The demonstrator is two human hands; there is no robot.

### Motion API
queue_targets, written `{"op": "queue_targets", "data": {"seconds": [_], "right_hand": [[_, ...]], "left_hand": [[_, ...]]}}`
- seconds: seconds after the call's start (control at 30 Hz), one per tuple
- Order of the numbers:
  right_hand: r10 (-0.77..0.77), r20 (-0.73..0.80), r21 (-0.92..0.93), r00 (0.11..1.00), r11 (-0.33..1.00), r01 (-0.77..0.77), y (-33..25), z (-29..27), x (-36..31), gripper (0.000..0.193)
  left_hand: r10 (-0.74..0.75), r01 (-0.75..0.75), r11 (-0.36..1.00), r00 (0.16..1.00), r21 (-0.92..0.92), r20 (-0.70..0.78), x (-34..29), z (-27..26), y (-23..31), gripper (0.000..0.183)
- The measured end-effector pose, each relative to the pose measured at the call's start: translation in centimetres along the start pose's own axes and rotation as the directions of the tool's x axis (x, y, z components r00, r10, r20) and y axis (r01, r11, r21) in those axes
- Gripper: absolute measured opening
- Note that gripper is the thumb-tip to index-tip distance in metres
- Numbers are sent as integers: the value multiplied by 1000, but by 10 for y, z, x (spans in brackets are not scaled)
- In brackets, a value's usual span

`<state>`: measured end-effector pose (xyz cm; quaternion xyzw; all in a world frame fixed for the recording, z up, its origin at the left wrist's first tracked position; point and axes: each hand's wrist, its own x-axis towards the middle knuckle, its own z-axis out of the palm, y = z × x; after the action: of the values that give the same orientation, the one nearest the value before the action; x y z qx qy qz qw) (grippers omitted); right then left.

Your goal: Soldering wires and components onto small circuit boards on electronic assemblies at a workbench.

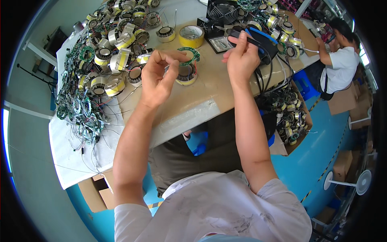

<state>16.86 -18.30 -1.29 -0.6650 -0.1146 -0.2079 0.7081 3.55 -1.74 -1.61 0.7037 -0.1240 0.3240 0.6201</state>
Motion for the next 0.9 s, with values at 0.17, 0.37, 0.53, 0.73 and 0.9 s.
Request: {"op": "queue_targets", "data": {"seconds": [0.17, 0.37, 0.53, 0.73, 0.9], "right_hand": [[-105, -51, 472, 993, 874, 116, 7, -22, -49, 31], [-217, 52, 478, 975, 862, 166, 11, -33, -76, 29], [-252, 83, 502, 964, 846, 178, 13, -37, -76, 34], [-305, 92, 492, 948, 841, 223, 13, -37, -78, 35], [-288, 70, 592, 955, 782, 192, 14, -33, -81, 19]], "left_hand": [[14, -14, 1000, 1000, 8, 11, 3, 0, -1, 5], [-4, 4, 1000, 1000, 8, 22, 4, -4, 0, 4], [28, -29, 999, 999, 26, 37, 5, -5, -4, 4], [42, -43, 999, 998, 15, 46, 4, -6, -6, 4], [52, -52, 999, 997, 14, 52, 5, -7, -6, 5]]}}
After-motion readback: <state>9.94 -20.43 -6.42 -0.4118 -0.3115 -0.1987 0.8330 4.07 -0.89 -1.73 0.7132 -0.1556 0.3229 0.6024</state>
